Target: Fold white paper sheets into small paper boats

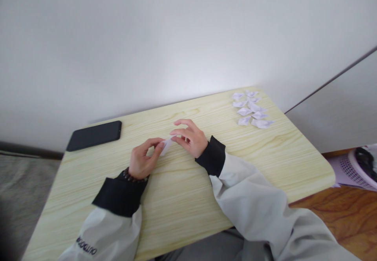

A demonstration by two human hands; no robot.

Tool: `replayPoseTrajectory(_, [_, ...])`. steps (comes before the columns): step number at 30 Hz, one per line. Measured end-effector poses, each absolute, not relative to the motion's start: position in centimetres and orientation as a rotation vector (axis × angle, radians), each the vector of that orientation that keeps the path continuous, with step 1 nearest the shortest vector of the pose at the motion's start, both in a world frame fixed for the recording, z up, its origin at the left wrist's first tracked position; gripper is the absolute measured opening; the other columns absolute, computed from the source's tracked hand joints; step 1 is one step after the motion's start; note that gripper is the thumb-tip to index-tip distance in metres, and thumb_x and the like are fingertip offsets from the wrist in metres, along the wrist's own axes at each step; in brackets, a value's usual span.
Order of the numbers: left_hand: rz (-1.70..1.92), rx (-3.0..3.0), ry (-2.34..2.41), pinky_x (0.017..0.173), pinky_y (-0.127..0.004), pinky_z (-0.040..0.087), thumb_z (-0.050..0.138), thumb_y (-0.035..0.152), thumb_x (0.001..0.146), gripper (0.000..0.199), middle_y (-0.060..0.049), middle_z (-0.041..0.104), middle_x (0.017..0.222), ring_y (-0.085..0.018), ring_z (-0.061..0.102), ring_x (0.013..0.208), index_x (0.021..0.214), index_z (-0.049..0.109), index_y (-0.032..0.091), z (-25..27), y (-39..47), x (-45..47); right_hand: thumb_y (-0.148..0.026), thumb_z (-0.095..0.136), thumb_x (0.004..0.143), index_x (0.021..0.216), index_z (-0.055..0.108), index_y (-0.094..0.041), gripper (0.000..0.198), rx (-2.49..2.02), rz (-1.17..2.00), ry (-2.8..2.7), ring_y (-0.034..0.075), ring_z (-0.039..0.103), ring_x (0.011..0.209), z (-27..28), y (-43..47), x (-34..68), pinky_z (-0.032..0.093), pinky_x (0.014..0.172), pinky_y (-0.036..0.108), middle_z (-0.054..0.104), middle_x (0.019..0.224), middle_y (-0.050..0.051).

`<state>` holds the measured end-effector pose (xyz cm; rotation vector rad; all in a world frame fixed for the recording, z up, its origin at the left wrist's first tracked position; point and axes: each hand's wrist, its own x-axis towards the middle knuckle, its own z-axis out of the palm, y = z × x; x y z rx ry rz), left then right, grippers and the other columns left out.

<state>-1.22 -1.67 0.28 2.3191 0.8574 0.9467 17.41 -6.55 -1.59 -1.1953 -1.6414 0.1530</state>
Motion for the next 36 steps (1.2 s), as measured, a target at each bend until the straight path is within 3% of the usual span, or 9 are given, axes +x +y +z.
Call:
replayPoseTrajectory(4, [0.944, 2.307, 0.886, 0.067, -0.022, 0.049, 0.053, 0.025, 0.085, 0.015, -0.003, 0.070, 0.081, -0.012, 0.063, 0.072, 0.090, 0.064, 0.016, 0.04, -1.58, -1.33, -0.026, 0.058, 0.085, 0.083, 0.065, -0.021, 0.009, -1.178, 0.116, -1.663, 0.002, 0.046, 0.048, -1.57, -6.61, 17.40, 0.048, 0.050, 0.023, 0.055, 0.113, 0.007])
replayPoseTrajectory(10, [0.970, 2.323, 0.865, 0.068, -0.022, 0.049, 0.053, 0.025, 0.085, 0.015, -0.002, 0.070, 0.082, -0.012, 0.064, 0.073, 0.090, 0.065, 0.016, 0.09, -1.61, -1.31, -0.028, 0.059, 0.084, 0.090, 0.066, -0.021, 0.012, -1.163, 0.124, -1.682, 0.002, 0.047, 0.048, -1.67, -6.54, 17.41, 0.048, 0.049, 0.022, 0.056, 0.110, 0.007])
replayPoseTrajectory(24, [0.950, 2.464, 0.719, 0.068, -0.026, 0.048, 0.057, 0.027, 0.084, 0.013, -0.004, 0.068, 0.082, -0.013, 0.061, 0.072, 0.090, 0.064, 0.018, -0.27, -1.16, -1.13, -0.025, 0.051, 0.089, 0.083, 0.062, -0.017, 0.015, -1.161, 0.194, -1.776, 0.005, 0.053, 0.054, -1.91, -6.54, 17.19, 0.048, 0.055, 0.023, 0.056, 0.105, 0.007])
replayPoseTrajectory(36, [1.013, 2.548, 0.795, 0.069, -0.029, 0.046, 0.056, 0.026, 0.085, 0.013, -0.002, 0.071, 0.078, -0.015, 0.063, 0.073, 0.083, 0.067, 0.020, -0.11, -1.21, -1.28, -0.032, 0.059, 0.084, 0.077, 0.062, -0.017, 0.016, -1.194, 0.226, -1.681, 0.003, 0.048, 0.049, -1.95, -6.49, 17.23, 0.047, 0.046, 0.021, 0.056, 0.101, 0.006])
